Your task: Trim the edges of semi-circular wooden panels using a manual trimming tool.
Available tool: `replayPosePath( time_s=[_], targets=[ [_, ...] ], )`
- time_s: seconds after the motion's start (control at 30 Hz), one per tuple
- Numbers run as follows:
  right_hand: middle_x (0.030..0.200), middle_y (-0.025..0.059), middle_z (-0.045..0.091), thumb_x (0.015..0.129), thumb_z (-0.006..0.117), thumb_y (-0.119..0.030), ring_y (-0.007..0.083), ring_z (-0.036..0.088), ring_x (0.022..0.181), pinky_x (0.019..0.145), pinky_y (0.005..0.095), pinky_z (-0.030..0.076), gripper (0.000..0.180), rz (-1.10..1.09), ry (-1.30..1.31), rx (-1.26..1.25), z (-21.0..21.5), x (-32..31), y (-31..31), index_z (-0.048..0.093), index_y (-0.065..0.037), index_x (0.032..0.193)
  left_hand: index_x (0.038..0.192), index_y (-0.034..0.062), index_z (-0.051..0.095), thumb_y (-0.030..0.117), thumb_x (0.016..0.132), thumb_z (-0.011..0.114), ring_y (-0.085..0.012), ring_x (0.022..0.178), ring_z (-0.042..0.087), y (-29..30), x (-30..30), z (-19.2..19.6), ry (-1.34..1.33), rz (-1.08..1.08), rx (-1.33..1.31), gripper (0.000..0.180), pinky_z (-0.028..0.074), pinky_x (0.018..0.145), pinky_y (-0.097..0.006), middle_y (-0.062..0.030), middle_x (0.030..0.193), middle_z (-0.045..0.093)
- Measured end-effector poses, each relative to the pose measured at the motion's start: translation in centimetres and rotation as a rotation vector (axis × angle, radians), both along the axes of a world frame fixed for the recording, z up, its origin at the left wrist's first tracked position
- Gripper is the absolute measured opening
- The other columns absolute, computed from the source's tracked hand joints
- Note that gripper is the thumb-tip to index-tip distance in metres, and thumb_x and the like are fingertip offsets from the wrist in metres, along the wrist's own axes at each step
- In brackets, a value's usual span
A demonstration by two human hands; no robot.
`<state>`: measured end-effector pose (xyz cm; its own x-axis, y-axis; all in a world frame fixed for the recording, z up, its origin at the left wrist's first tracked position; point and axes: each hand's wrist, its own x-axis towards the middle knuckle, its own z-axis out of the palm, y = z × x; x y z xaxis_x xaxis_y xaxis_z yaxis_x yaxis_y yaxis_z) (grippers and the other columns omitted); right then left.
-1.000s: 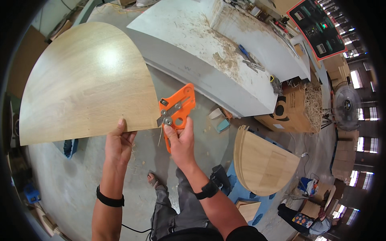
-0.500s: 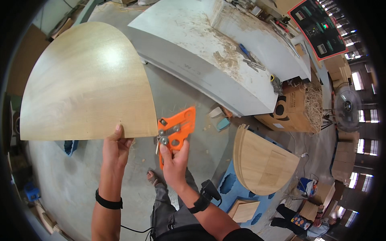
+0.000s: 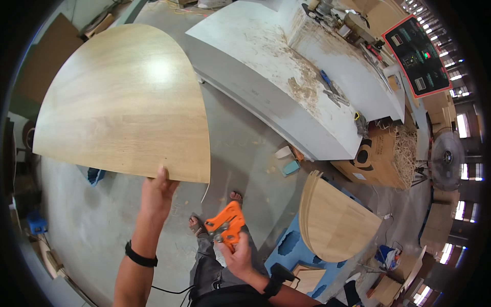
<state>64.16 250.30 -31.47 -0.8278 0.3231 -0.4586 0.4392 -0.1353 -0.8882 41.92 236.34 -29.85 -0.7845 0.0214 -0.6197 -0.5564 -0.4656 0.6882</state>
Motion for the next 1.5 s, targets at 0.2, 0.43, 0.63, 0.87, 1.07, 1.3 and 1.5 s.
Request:
replayPosePath(
  time_s=[0.2, 0.43, 0.63, 0.87, 1.07, 1.3, 1.5],
  targets=[
    [0.106, 0.0055, 0.059, 0.094, 0.061, -0.007, 0.0060, 0.056, 0.087, 0.071, 0.0231, 0.048, 0.021, -0.060, 0.057, -0.513, 4.4, -4.0, 3.1, 0.047, -0.002, 0.110, 0.126, -0.0006, 0.049, 0.015, 0.098, 0.057, -0.0177, 0.105, 0.060, 1.8, 16.1, 2.4, 0.070, -0.451, -0.093, 0.033, 0.047, 0.092, -0.031, -0.0107, 0.114, 0.062],
    [0.113, 0.0089, 0.062, 0.092, 0.064, -0.018, 0.0145, 0.062, 0.095, 0.084, 0.0280, 0.051, 0.036, 0.568, -0.172, -0.674, 5.9, -7.9, 13.1, 0.055, -0.001, 0.123, 0.114, -0.0001, 0.064, 0.008, 0.086, 0.072, -0.0075, 0.079, 0.059, 1.0, 15.2, 4.8, -0.068, -0.566, -0.018, 0.030, 0.048, 0.073, -0.022, -0.0001, 0.089, 0.064],
    [0.134, 0.0152, 0.051, 0.096, 0.049, -0.056, 0.0215, 0.059, 0.109, 0.091, 0.0343, 0.051, 0.075, 1.066, -0.442, -0.924, 10.7, -16.1, 14.7, 0.035, -0.003, 0.147, 0.105, 0.0019, 0.068, 0.012, 0.084, 0.074, -0.0078, 0.074, 0.054, -1.2, 11.8, 5.1, 0.123, -0.792, -0.074, 0.024, 0.045, 0.068, -0.026, -0.0023, 0.079, 0.063],
    [0.130, 0.0059, 0.052, 0.096, 0.042, -0.064, 0.0147, 0.054, 0.104, 0.076, 0.0242, 0.044, 0.078, 1.158, -0.679, -0.618, 14.5, -20.0, 13.1, 0.034, -0.006, 0.148, 0.110, 0.0008, 0.064, 0.015, 0.091, 0.067, -0.0115, 0.083, 0.059, 0.1, 10.1, 2.4, 0.220, -0.633, 0.033, 0.024, 0.047, 0.080, -0.027, -0.0043, 0.093, 0.067],
    [0.114, 0.0015, 0.053, 0.100, 0.044, -0.051, 0.0119, 0.050, 0.096, 0.079, 0.0262, 0.045, 0.064, 1.358, -0.714, 0.058, 17.2, -26.3, 12.4, 0.035, -0.011, 0.149, 0.125, -0.0012, 0.050, 0.032, 0.102, 0.049, -0.0160, 0.093, 0.063, 6.0, 9.6, -1.5, -0.056, -0.021, 0.287, 0.040, 0.046, 0.090, -0.032, -0.0122, 0.104, 0.066],
    [0.104, 0.0006, 0.053, 0.102, 0.049, -0.037, 0.0097, 0.050, 0.092, 0.082, 0.0256, 0.044, 0.055, 1.381, -0.654, 0.040, 15.2, -27.5, 10.8, 0.038, -0.008, 0.147, 0.120, -0.0001, 0.053, 0.031, 0.099, 0.054, -0.0162, 0.091, 0.062, 6.8, 13.7, -4.8, -0.103, 0.212, 0.104, 0.037, 0.048, 0.085, -0.030, -0.0103, 0.104, 0.065],
    [0.094, -0.0015, 0.051, 0.102, 0.050, -0.035, 0.0083, 0.048, 0.084, 0.074, 0.0239, 0.044, 0.051, 1.353, -0.625, 0.113, 14.9, -26.6, 8.7, 0.042, -0.009, 0.145, 0.117, -0.0058, 0.058, 0.031, 0.095, 0.062, -0.0148, 0.086, 0.062, 3.8, 5.7, -1.8, 0.058, 0.297, 0.076, 0.043, 0.049, 0.081, -0.030, -0.0113, 0.099, 0.067]
  ],
)
